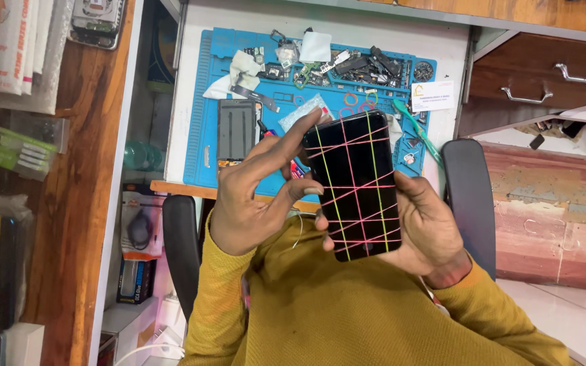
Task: The person applies adhesive along the edge of a smartphone, wipes the screen and back with a cloth, and then wraps multiple rubber bands around the device to secure it. The phone is handled throughout the process on a workbench with tools and parts visible.
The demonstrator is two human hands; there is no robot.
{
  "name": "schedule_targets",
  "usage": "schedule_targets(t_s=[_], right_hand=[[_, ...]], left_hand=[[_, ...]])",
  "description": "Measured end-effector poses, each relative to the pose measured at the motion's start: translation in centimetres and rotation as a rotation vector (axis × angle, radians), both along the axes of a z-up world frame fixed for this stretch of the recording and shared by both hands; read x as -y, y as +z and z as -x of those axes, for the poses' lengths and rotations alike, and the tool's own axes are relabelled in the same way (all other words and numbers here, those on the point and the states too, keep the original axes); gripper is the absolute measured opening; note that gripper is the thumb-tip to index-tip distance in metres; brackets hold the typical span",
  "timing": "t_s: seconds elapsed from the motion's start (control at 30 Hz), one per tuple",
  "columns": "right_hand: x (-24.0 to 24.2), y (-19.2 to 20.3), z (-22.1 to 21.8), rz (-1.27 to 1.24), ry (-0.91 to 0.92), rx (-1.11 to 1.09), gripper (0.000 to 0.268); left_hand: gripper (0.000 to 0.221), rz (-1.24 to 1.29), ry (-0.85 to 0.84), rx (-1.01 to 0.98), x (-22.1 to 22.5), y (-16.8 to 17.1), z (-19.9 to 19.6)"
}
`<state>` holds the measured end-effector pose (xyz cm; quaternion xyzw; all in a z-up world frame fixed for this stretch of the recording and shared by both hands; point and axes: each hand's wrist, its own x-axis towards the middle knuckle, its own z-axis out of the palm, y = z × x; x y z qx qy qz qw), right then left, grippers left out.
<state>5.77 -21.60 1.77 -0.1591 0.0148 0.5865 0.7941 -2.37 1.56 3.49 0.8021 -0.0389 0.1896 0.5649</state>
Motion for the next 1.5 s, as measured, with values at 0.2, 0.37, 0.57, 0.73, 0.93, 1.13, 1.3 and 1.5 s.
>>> schedule_targets(t_s=[0.2, 0.37, 0.57, 0.73, 0.93, 1.13, 1.3, 1.5], right_hand=[[1.2, 0.4, 1.4, -0.072, -0.004, 0.026, 0.07], [1.6, 0.8, 2.4, -0.061, -0.017, 0.075, 0.07], [1.2, 1.6, 2.7, -0.052, -0.037, 0.07, 0.069], [0.1, 2.8, 2.5, -0.238, -0.023, 0.021, 0.066], [-0.4, 2.8, 2.4, -0.095, -0.105, 0.11, 0.068], [-0.4, 2.1, 1.3, 0.056, -0.122, 0.072, 0.069], [-1.2, 2.1, -0.5, -0.014, -0.08, 0.029, 0.069], [-1.9, 1.9, -1.9, 0.006, -0.094, 0.077, 0.066]], left_hand=[[0.059, 0.063, -0.025, 0.063, 1.4, 0.9, 1.3], [0.058, 0.191, -0.05, 0.033, 2.1, 1.6, 2.6], [0.057, 0.303, -0.056, 0.034, 2.6, 2.2, 2.9], [0.059, 0.399, -0.078, 0.035, 2.4, 2.8, 2.8], [0.056, 0.384, -0.097, 0.044, 1.5, 3.1, 1.9], [0.059, 0.464, -0.1, 0.013, 2.1, 2.9, 0.8], [0.059, 0.48, -0.066, 0.015, 2.0, 2.4, -0.7], [0.058, 0.526, -0.04, 0.0, 1.2, 1.6, -2.4]])
